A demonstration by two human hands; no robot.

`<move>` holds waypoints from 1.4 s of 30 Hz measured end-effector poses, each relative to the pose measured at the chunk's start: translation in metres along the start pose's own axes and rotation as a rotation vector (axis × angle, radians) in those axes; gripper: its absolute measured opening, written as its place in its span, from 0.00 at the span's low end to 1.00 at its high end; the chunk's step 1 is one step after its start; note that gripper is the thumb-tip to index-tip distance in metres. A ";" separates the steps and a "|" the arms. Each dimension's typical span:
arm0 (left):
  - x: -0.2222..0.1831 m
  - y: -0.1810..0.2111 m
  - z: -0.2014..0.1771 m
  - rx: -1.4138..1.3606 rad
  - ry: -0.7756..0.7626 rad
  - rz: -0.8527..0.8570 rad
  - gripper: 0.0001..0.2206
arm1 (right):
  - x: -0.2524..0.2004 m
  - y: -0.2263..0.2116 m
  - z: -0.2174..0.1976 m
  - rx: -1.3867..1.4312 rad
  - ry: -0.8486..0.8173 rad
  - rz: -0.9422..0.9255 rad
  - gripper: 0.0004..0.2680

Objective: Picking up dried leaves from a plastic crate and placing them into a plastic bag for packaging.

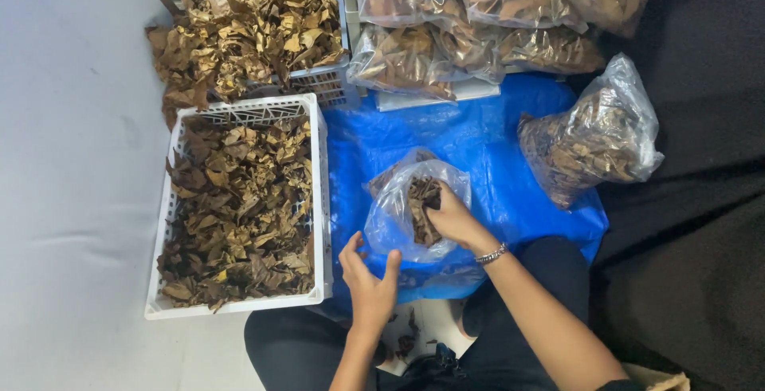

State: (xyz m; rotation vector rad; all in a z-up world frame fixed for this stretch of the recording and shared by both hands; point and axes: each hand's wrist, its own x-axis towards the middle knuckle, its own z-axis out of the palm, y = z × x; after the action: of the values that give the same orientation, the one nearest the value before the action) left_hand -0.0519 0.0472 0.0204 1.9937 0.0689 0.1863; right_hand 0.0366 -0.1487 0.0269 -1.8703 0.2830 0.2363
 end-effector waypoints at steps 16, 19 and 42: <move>0.012 0.002 0.012 -0.335 -0.052 -0.198 0.13 | -0.055 -0.012 -0.010 -0.544 -0.075 -0.299 0.19; 0.011 0.006 0.014 -0.386 -0.041 -0.175 0.12 | -0.052 0.018 0.007 -0.714 -0.136 -0.296 0.19; 0.053 0.051 0.005 -0.361 -0.035 -0.260 0.18 | 0.007 -0.061 0.009 -1.054 -0.065 -0.436 0.24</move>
State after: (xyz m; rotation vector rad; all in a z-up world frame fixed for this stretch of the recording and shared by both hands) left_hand -0.0010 0.0286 0.0700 1.6100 0.2528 -0.0053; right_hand 0.0621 -0.1225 0.0769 -2.8864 -0.3859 0.1487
